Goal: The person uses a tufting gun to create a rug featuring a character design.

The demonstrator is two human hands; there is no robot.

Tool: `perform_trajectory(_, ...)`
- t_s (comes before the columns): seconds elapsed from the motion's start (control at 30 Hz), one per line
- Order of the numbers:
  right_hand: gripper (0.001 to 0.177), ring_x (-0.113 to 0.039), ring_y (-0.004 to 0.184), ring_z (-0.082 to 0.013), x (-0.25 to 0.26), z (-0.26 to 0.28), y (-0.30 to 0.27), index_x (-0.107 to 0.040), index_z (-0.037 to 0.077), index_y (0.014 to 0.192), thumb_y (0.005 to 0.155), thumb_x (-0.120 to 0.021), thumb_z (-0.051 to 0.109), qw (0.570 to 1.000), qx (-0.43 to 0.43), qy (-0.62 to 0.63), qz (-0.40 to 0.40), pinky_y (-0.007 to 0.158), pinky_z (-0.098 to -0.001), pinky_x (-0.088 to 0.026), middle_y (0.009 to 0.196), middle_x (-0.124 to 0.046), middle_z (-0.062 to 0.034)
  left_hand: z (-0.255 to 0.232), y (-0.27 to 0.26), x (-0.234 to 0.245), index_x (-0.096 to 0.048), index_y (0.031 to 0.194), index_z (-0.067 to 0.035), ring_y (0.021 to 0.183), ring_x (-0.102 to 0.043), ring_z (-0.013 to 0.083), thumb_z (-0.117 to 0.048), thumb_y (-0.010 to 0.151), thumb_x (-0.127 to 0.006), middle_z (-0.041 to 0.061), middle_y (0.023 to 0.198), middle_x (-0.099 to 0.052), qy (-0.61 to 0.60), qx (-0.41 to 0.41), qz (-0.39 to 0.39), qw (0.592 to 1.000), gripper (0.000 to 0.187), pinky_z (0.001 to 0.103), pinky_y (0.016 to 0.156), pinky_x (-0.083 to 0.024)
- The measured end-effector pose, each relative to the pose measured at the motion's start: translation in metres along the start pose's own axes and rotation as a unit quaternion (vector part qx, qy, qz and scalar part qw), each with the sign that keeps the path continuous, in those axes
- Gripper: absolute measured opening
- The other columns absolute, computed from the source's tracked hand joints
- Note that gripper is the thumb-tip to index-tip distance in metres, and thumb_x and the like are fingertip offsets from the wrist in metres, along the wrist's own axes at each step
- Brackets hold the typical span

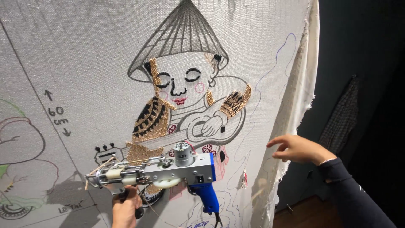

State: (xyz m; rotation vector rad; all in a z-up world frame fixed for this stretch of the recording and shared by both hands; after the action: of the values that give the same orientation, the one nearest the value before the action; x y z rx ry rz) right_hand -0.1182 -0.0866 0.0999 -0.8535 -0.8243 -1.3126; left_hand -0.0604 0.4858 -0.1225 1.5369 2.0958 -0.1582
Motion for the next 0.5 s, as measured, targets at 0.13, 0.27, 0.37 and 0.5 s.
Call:
perform_trajectory(0.13,0.063,-0.077,0.101,-0.016,-0.051,0.016,-0.028,-0.063,0.02,0.141,0.081,-0.078,0.034,0.987,0.014,0.125,0.102,0.086,-0.0327,-0.063,0.119,-0.076,-0.0098,0.026,0.003,-0.029,-0.067,0.087,-0.001,0.047,-0.044,0.0128,-0.012,0.094,-0.066,0.002,0.057,-0.051,0.009,-0.006,0.069,0.998,0.012,0.032,0.044,-0.035)
perform_trajectory(0.27,0.072,-0.072,0.107,-0.0181,-0.111,0.026,-0.05,-0.056,0.017,0.146,0.081,-0.08,0.036,0.938,0.049,0.277,0.203,0.089,-0.0343,-0.061,0.124,-0.073,-0.012,0.031,-0.009,-0.084,-0.067,0.086,0.0,0.048,-0.045,0.011,-0.01,0.095,-0.067,0.001,0.06,-0.055,0.002,0.005,0.124,0.992,0.013,0.029,0.044,-0.034)
perform_trajectory(0.37,0.08,-0.068,0.113,-0.0188,-0.14,0.047,-0.07,-0.049,0.011,0.148,0.081,-0.08,0.042,0.874,0.148,0.391,0.248,0.095,-0.0345,-0.058,0.13,-0.069,-0.0103,0.039,-0.022,-0.131,-0.07,0.09,-0.002,0.046,-0.041,0.0079,-0.01,0.093,-0.068,-0.003,0.06,-0.053,-0.022,0.048,0.141,0.989,0.008,0.027,0.043,-0.03)
perform_trajectory(0.5,0.075,-0.072,0.104,-0.0226,-0.159,0.014,-0.065,-0.057,0.001,0.137,0.08,-0.078,0.045,0.858,0.099,0.481,0.15,0.091,-0.0372,-0.061,0.112,-0.074,-0.013,0.054,-0.042,-0.196,-0.072,0.094,-0.005,0.045,-0.042,0.0061,-0.01,0.09,-0.069,-0.004,0.059,-0.054,-0.037,0.083,0.188,0.978,0.007,0.025,0.042,-0.029)
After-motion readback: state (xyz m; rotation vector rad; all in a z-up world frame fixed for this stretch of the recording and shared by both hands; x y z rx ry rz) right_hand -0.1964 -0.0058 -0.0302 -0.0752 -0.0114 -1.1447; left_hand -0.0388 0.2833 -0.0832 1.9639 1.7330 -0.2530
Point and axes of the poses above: each hand's wrist, its own y-axis towards the middle knuckle, its own x-axis out of the back of the hand, z = x × y, the point moved 9 cm from there along y, towards the middle knuckle
